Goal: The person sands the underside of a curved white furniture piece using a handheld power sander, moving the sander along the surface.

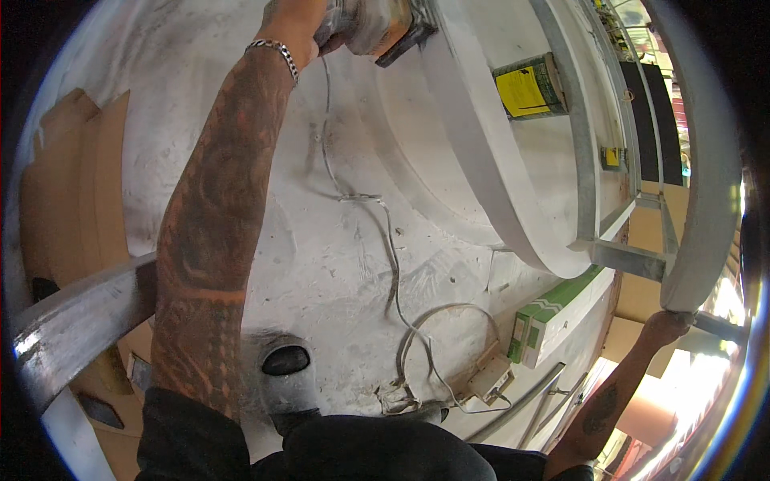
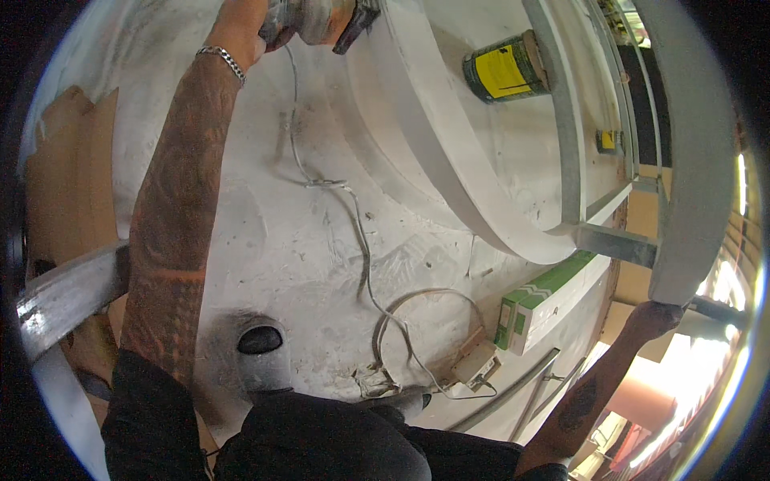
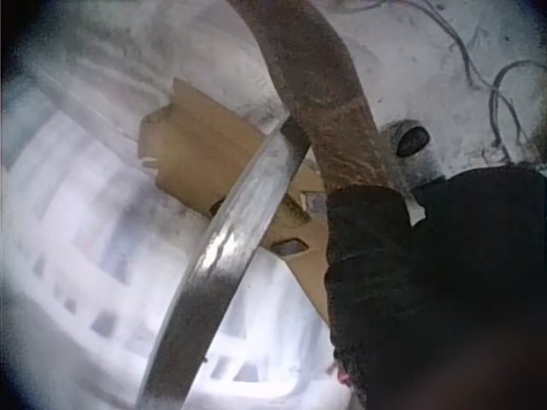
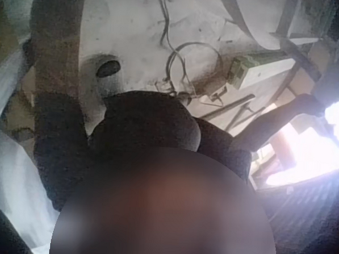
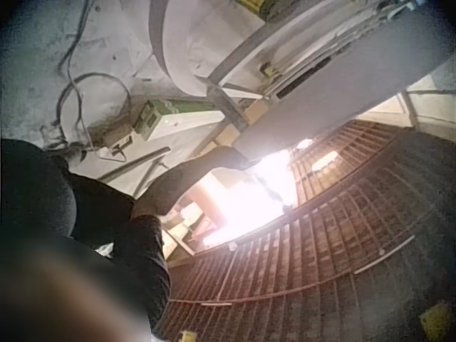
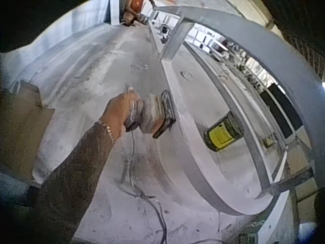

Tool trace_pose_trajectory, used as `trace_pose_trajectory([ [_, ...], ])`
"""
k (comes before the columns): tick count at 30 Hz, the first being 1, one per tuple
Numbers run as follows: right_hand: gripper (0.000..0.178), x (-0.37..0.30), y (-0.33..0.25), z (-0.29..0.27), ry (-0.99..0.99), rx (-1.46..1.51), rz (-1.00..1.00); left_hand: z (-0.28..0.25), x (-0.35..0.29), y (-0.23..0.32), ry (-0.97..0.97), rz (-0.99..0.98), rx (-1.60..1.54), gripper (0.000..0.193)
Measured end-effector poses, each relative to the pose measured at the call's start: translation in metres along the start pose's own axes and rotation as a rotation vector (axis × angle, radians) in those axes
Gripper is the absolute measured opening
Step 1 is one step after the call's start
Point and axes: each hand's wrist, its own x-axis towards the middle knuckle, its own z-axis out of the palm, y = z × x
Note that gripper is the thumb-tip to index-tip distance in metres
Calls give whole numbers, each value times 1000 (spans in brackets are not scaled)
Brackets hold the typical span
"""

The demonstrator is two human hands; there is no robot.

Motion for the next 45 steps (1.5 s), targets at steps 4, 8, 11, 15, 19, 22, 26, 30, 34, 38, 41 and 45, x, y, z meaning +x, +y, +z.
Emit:
trace_pose_trajectory([
  [4,42,-6,-23,-20,90,56,-26,11,-2,9,-23,-50,-85,22],
  [8,44,-7,-20,-15,139,155,101,11,-24,13,23,-58,35,24],
  [11,46,-9,11,15,175,77,49,8,-21,3,-31,-24,-75,25],
  [15,43,-8,16,26,95,424,126,10,-18,4,-15,15,-86,23],
  [19,36,-9,-21,-4,192,239,117,1,-11,0,0,-4,-60,21],
  [22,35,3,-33,-30,-27,443,383,5,-20,0,-15,6,-90,21],
  [26,38,4,-34,-31,173,279,149,11,-15,4,84,-10,-54,24],
  [30,41,-2,-37,-27,171,120,63,8,-10,0,94,47,-29,25],
  [34,52,-3,-7,-1,184,220,194,11,-8,0,48,54,-59,24],
  [38,46,-4,-10,-3,165,-60,-82,7,-1,3,19,62,-109,22],
  [41,41,-3,-20,-13,107,91,87,14,-15,7,50,-21,-72,22],
  [45,37,1,-42,-34,131,225,166,13,-31,7,55,-31,-105,23],
])
